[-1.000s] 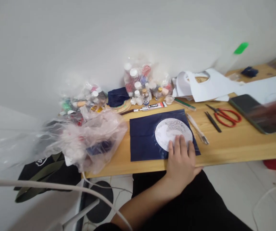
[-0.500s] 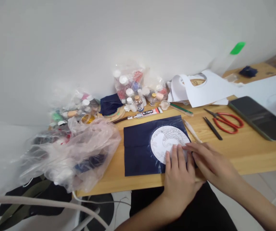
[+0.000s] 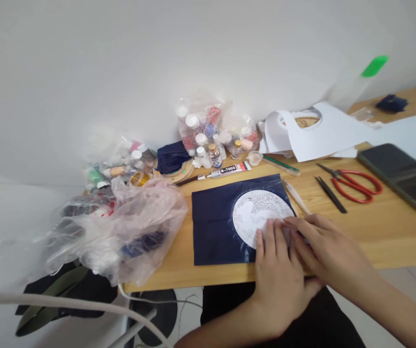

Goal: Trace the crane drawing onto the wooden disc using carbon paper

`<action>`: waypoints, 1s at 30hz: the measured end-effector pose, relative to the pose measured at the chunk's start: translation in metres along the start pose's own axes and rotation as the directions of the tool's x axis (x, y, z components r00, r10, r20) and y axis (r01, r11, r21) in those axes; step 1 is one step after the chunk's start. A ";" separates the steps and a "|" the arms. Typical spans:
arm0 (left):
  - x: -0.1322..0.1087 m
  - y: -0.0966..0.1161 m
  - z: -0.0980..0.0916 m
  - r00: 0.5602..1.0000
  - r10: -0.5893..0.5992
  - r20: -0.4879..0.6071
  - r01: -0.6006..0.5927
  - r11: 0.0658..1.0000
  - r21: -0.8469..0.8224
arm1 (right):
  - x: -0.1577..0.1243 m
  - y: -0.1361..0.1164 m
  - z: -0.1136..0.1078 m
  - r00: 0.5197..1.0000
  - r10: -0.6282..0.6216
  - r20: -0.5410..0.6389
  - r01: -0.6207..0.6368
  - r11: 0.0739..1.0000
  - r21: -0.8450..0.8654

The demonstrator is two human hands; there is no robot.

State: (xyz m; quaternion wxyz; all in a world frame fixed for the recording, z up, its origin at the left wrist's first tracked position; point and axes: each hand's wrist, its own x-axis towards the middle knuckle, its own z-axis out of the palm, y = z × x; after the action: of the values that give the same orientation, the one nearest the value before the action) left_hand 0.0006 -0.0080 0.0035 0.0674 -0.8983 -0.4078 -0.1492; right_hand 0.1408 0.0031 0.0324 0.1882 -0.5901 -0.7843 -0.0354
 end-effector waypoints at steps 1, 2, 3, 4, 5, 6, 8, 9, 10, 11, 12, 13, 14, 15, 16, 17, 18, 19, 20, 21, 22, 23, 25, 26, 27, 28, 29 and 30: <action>0.000 0.000 0.000 1.000 -0.003 -0.002 0.003 1.000 0.002 | 0.000 0.000 0.000 1.000 0.004 0.013 -0.004 1.000 -0.008; 0.000 0.000 0.001 1.000 -0.007 -0.007 0.007 1.000 0.004 | 0.001 0.000 0.000 1.000 0.008 0.024 -0.008 1.000 -0.015; 0.000 0.000 0.001 1.000 -0.009 -0.015 0.009 1.000 0.007 | 0.001 0.001 0.000 0.999 0.013 0.033 -0.012 1.000 -0.021; 0.000 0.000 0.001 1.000 -0.010 -0.022 0.010 1.000 0.011 | 0.002 0.001 0.000 0.999 0.015 0.041 -0.014 1.000 -0.025; 0.000 0.000 0.002 1.000 -0.008 -0.026 0.009 1.000 0.015 | 0.003 0.001 0.001 0.999 0.015 0.047 -0.014 0.999 -0.028; 0.000 0.000 0.002 1.000 -0.007 -0.028 0.007 1.000 0.021 | 0.003 0.002 0.001 0.999 0.012 0.052 -0.011 0.999 -0.031; -0.001 0.001 0.003 1.000 -0.002 -0.028 0.003 0.999 0.035 | 0.004 0.002 0.000 0.999 0.003 0.050 -0.001 0.999 -0.041; -0.001 0.001 0.003 1.000 0.000 -0.024 0.001 0.999 0.041 | 0.005 0.001 0.000 0.999 -0.001 0.045 0.003 0.999 -0.051; -0.001 0.001 0.003 1.000 0.002 -0.014 -0.002 0.999 0.046 | 0.006 0.001 -0.001 0.999 -0.004 0.041 0.007 0.998 -0.064; -0.002 0.001 0.003 1.000 0.006 -0.002 -0.006 0.999 0.049 | 0.006 0.000 -0.002 0.999 -0.007 0.037 0.010 0.997 -0.077; -0.002 0.001 0.002 1.000 0.008 0.012 -0.008 0.999 0.051 | 0.007 -0.001 -0.002 0.999 -0.013 0.035 0.016 0.996 -0.090; -0.002 0.001 0.002 1.000 0.010 0.026 -0.011 0.999 0.051 | 0.007 -0.002 -0.003 0.999 -0.019 0.034 0.022 0.995 -0.099; -0.002 0.001 0.002 0.999 0.010 0.035 -0.012 0.999 0.050 | 0.007 -0.003 -0.004 0.999 -0.025 0.031 0.028 0.994 -0.107; -0.002 0.001 0.001 0.999 0.009 0.038 -0.011 0.999 0.048 | 0.007 -0.004 -0.004 0.999 -0.027 0.027 0.030 0.993 -0.114; -0.001 0.001 0.001 0.999 0.010 0.034 -0.011 0.999 0.046 | 0.007 -0.004 -0.005 0.999 -0.029 0.025 0.031 0.992 -0.119; -0.001 0.000 0.001 1.000 0.010 0.027 -0.011 0.999 0.043 | 0.008 -0.005 -0.005 0.999 -0.031 0.024 0.034 0.992 -0.122; -0.001 0.000 0.001 1.000 0.008 0.019 -0.009 0.999 0.040 | 0.008 -0.005 -0.005 0.999 -0.032 0.024 0.035 0.992 -0.125; -0.001 0.000 0.001 1.000 0.006 0.010 -0.006 0.999 0.038 | 0.008 -0.005 -0.005 0.999 -0.035 0.024 0.037 0.991 -0.127; -0.002 0.000 0.001 1.000 0.004 0.002 -0.004 0.999 0.035 | 0.008 -0.005 -0.005 0.999 -0.039 0.024 0.042 0.991 -0.130; -0.002 0.000 0.001 1.000 0.004 -0.001 -0.004 1.000 0.031 | 0.008 -0.005 -0.005 0.999 -0.045 0.023 0.048 0.990 -0.133; -0.002 0.000 0.002 1.000 0.003 0.000 -0.003 1.000 0.027 | 0.008 -0.005 -0.005 0.998 -0.050 0.021 0.053 0.989 -0.136; -0.002 0.000 0.002 1.000 0.002 0.005 -0.002 1.000 0.024 | 0.009 -0.005 -0.005 0.998 -0.055 0.018 0.057 0.988 -0.141; -0.003 0.000 0.002 1.000 0.003 0.003 -0.003 1.000 0.019 | 0.010 -0.005 -0.006 0.998 -0.067 0.010 0.067 0.986 -0.150; -0.004 -0.001 0.001 1.000 0.005 -0.003 -0.005 1.000 0.015 | 0.010 -0.006 -0.007 0.998 -0.066 0.003 0.066 0.986 -0.152; -0.005 -0.001 0.001 1.000 0.008 -0.013 -0.008 1.000 0.009 | 0.011 -0.006 -0.008 0.998 -0.065 -0.002 0.064 0.986 -0.154; -0.006 -0.003 0.000 1.000 0.012 -0.025 -0.012 1.000 0.001 | 0.011 -0.007 -0.008 0.998 -0.066 -0.004 0.064 0.986 -0.156; -0.008 -0.005 -0.001 0.999 0.015 -0.033 -0.015 1.000 -0.012 | 0.011 -0.007 -0.008 0.998 -0.063 -0.004 0.061 0.985 -0.159; -0.009 -0.008 -0.003 0.999 0.014 -0.038 -0.015 1.000 -0.027 | 0.011 -0.008 -0.008 0.998 -0.059 -0.004 0.058 0.985 -0.163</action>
State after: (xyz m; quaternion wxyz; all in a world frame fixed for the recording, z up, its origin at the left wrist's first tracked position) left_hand -0.0119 -0.0099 0.0032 0.0641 -0.8991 -0.3978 -0.1711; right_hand 0.1330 0.0085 0.0452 0.1416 -0.5801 -0.7949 -0.1075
